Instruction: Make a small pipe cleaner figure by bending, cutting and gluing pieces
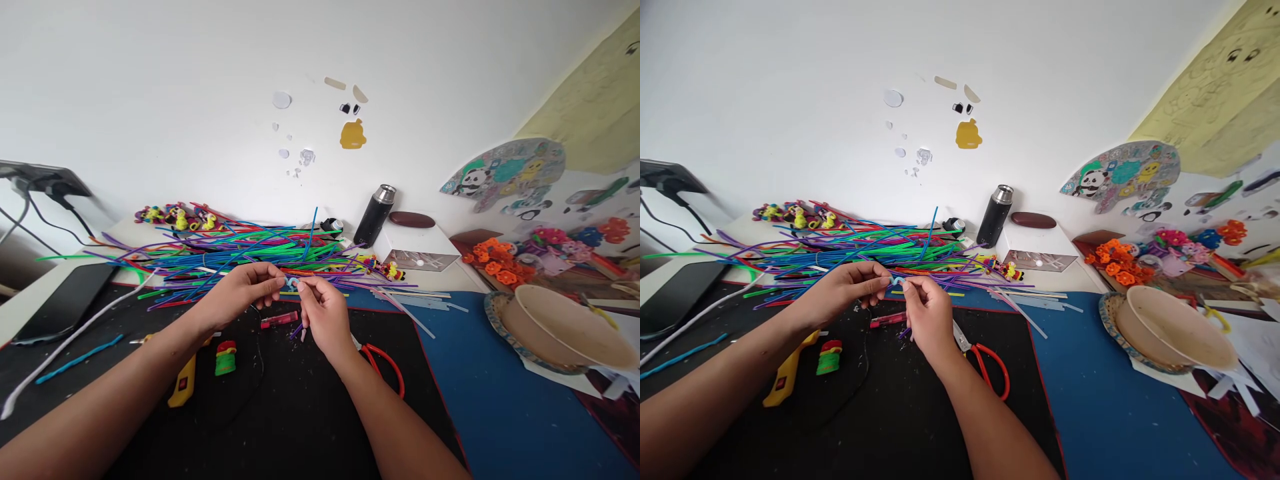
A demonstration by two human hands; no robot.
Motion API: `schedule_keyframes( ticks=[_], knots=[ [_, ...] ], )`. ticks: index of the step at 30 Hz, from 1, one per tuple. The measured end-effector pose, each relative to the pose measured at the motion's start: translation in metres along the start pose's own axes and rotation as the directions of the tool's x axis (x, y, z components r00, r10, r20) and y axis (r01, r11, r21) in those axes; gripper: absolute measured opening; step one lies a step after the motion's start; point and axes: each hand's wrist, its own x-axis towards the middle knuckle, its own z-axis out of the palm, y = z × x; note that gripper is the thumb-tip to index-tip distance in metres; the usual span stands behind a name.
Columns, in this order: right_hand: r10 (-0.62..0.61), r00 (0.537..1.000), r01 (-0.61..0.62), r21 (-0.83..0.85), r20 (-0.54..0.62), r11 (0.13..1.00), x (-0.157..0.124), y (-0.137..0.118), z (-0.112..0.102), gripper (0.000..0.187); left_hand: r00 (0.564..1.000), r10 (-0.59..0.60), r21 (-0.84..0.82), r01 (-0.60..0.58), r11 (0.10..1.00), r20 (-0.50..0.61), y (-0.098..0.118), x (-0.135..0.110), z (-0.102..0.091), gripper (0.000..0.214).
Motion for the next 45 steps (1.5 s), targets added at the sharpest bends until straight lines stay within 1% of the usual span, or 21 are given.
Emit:
schedule_keyframes(
  ticks=[5, 11, 18, 23, 28, 35, 45],
  knots=[
    [0.003, 1.000, -0.003, -0.003, -0.003, 1.000, 0.000, 0.002, 0.000, 0.032, 1.000, -0.017, 0.053, 0.016, 0.998, 0.011, 0.000, 0.000, 0.001, 0.042],
    [-0.018, 1.000, 0.019, -0.017, 0.019, 1.000, -0.001, 0.006, 0.001, 0.031, 0.999, -0.037, 0.018, 0.036, 0.999, 0.025, -0.001, 0.000, 0.003, 0.041],
    [-0.040, 0.999, 0.041, -0.060, 0.028, 0.997, -0.002, 0.010, 0.001, 0.033, 0.999, -0.029, -0.004, 0.029, 1.000, 0.021, 0.003, 0.000, 0.011, 0.039],
    [-0.049, 0.998, 0.051, -0.044, 0.044, 0.998, -0.002, 0.012, 0.002, 0.030, 1.000, -0.014, -0.015, 0.014, 1.000, 0.009, 0.003, 0.000, 0.013, 0.039],
    [-0.063, 0.998, 0.063, -0.040, 0.018, 0.997, -0.001, 0.012, 0.001, 0.030, 1.000, -0.028, -0.007, 0.028, 1.000, 0.011, 0.002, 0.000, 0.013, 0.037],
    [-0.114, 0.993, 0.112, -0.123, -0.014, 0.986, -0.001, 0.016, 0.000, 0.026, 0.998, -0.051, -0.013, 0.052, 0.999, 0.039, 0.003, 0.000, 0.013, 0.038],
    [-0.130, 0.991, 0.126, -0.183, -0.012, 0.975, -0.002, 0.017, 0.000, 0.025, 1.000, -0.025, 0.000, 0.025, 1.000, 0.009, 0.002, -0.001, 0.014, 0.041]
  ],
)
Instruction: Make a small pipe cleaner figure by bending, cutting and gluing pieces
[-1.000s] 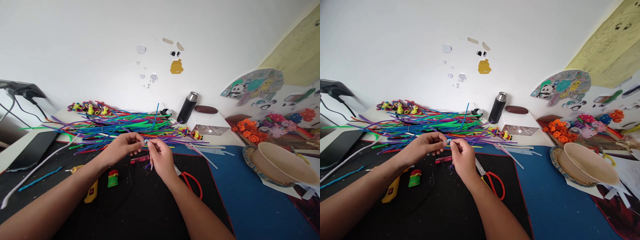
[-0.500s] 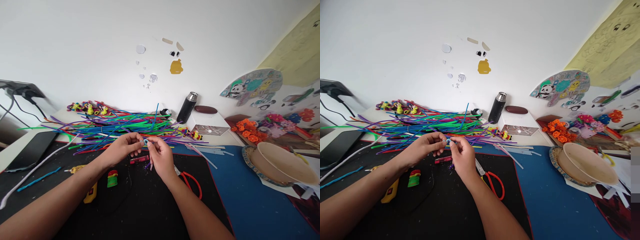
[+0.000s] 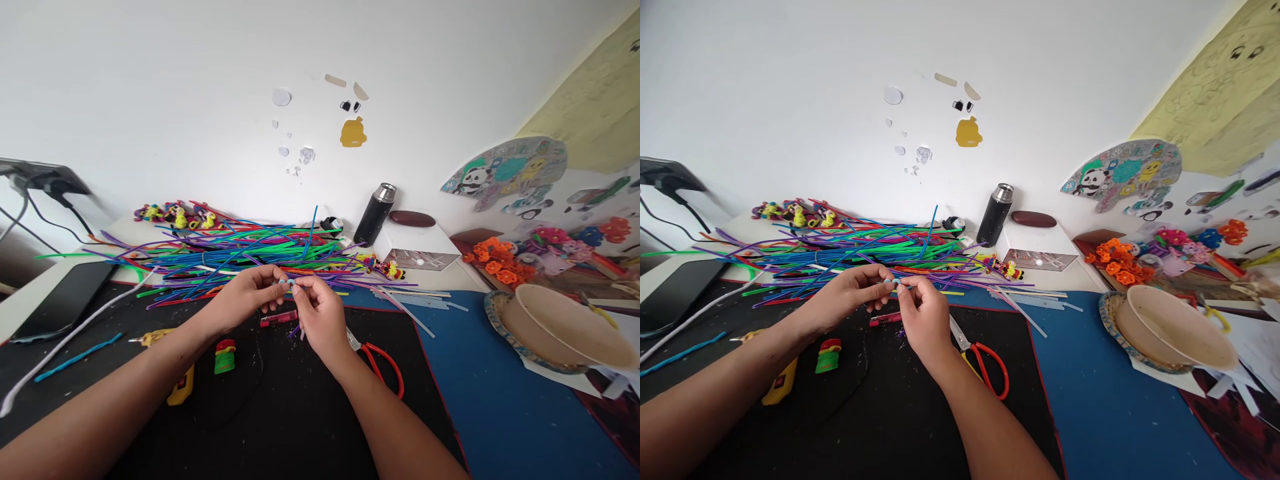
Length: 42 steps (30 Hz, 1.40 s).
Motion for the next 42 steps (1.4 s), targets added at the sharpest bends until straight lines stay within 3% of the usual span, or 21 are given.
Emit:
schedule_keyframes(
  ticks=[23, 37, 42],
  knots=[
    [-0.100, 0.995, 0.099, -0.144, 0.007, 0.985, -0.0021, -0.0063, -0.0005, 0.024, 0.998, -0.064, -0.231, 0.057, 0.971, -0.022, -0.0096, 0.0010, 0.0031, 0.032],
    [-0.013, 1.000, 0.013, 0.012, 0.010, 1.000, -0.0010, -0.0025, 0.0010, 0.026, 1.000, -0.009, -0.140, 0.008, 0.990, -0.005, -0.0081, 0.0011, 0.0013, 0.035],
    [0.003, 1.000, -0.002, -0.017, 0.021, 1.000, -0.0014, -0.0015, 0.0002, 0.024, 1.000, -0.004, -0.113, 0.004, 0.994, 0.007, -0.0072, 0.0007, 0.0020, 0.038]
  ],
)
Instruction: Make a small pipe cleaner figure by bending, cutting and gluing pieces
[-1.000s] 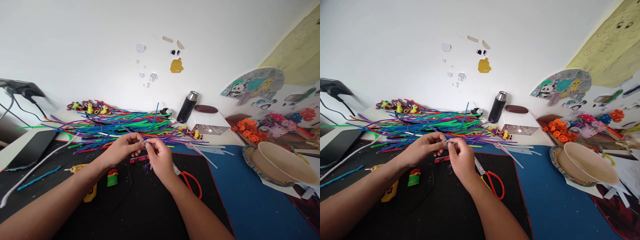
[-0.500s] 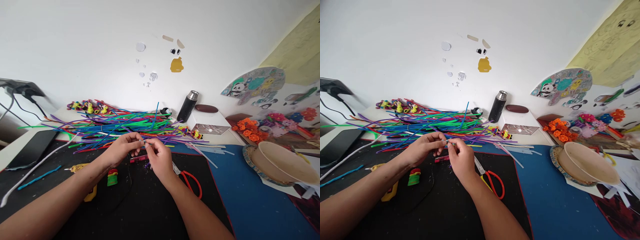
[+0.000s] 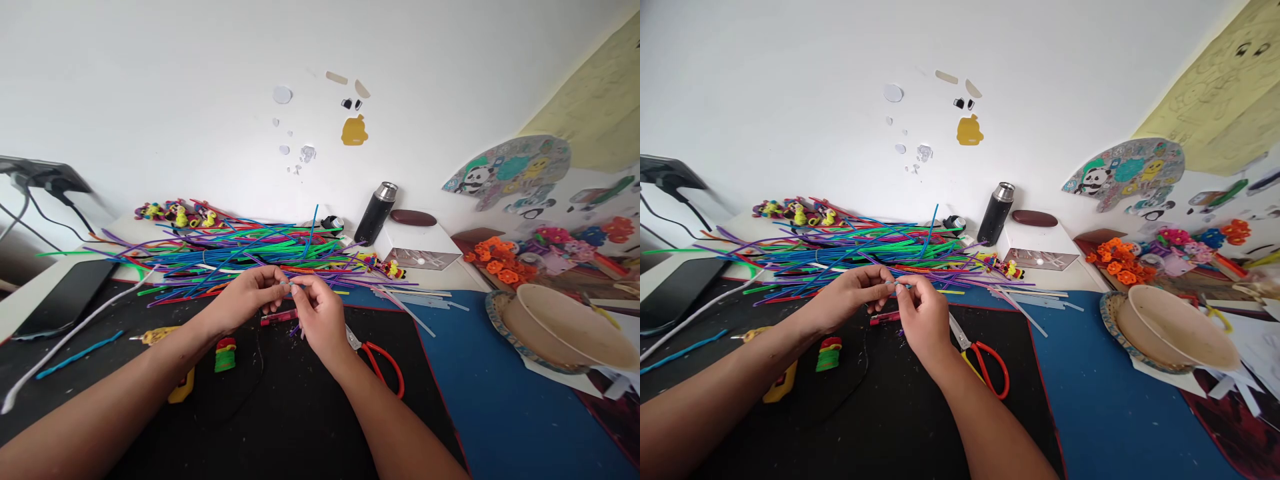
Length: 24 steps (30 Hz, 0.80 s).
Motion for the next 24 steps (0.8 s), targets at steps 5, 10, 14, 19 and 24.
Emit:
schedule_keyframes(
  ticks=[5, 10, 14, 19, 24],
  knots=[
    [0.026, 1.000, -0.026, 0.028, 0.011, 0.999, 0.000, 0.002, 0.000, 0.026, 1.000, -0.009, 0.019, 0.010, 1.000, -0.010, 0.000, 0.000, -0.001, 0.039],
    [0.082, 0.996, -0.085, 0.129, 0.031, 0.988, 0.002, 0.000, 0.000, 0.024, 1.000, 0.001, 0.042, 0.000, 0.999, -0.008, 0.002, 0.000, -0.001, 0.039],
    [0.123, 0.991, -0.131, 0.190, 0.050, 0.973, 0.004, -0.007, -0.002, 0.024, 1.000, -0.013, 0.044, 0.011, 0.999, 0.027, 0.002, 0.001, -0.005, 0.041],
    [0.158, 0.987, -0.160, 0.246, 0.028, 0.956, 0.009, -0.015, -0.007, 0.026, 0.999, -0.008, 0.000, 0.008, 1.000, 0.043, 0.001, 0.003, -0.014, 0.041],
    [0.171, 0.985, -0.171, 0.251, 0.025, 0.953, 0.009, -0.016, -0.007, 0.029, 0.998, -0.007, 0.008, 0.006, 1.000, 0.055, 0.003, 0.002, -0.015, 0.042]
  ],
)
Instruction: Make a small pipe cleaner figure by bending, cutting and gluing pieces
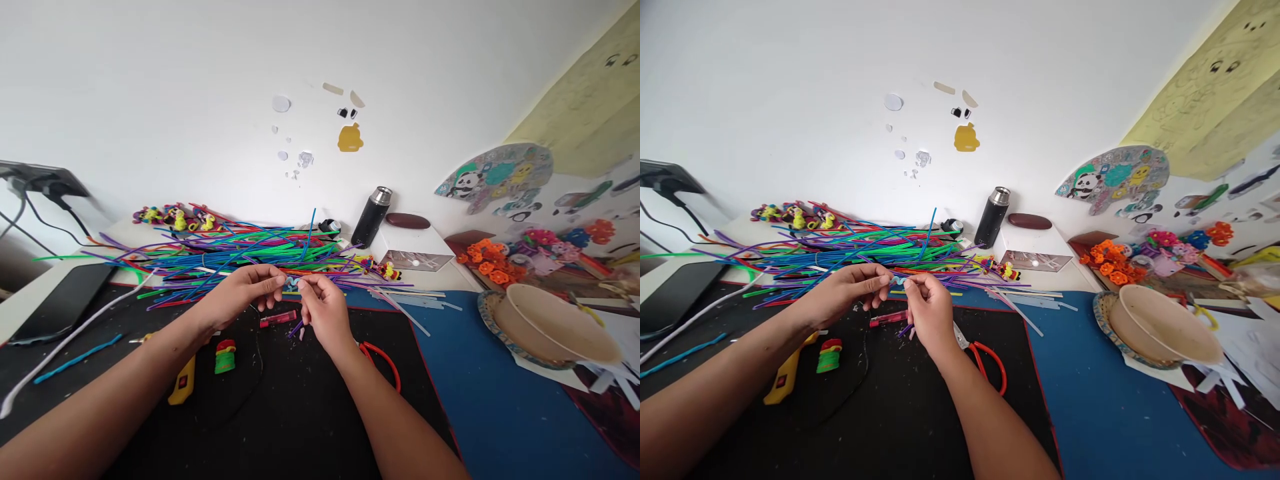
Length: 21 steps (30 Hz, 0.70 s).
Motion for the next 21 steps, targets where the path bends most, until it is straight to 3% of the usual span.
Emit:
schedule_keyframes(
  ticks=[5, 11, 21],
  knots=[
    [-0.008, 1.000, 0.008, -0.008, 0.019, 1.000, -0.0006, -0.0013, -0.0003, 0.029, 1.000, -0.001, 0.007, 0.001, 1.000, 0.005, 0.0001, -0.0015, 0.0028, 0.043],
    [-0.010, 0.999, 0.010, 0.005, 0.046, 1.000, -0.0003, -0.0005, -0.0022, 0.030, 0.999, -0.024, -0.100, 0.026, 0.995, 0.021, -0.0013, -0.0024, 0.0051, 0.039],
    [0.038, 0.991, -0.060, 0.168, 0.129, 0.984, -0.0001, -0.0030, -0.0042, 0.036, 0.995, -0.064, -0.303, 0.083, 0.949, 0.075, 0.0006, -0.0049, 0.0070, 0.041]
  ],
)
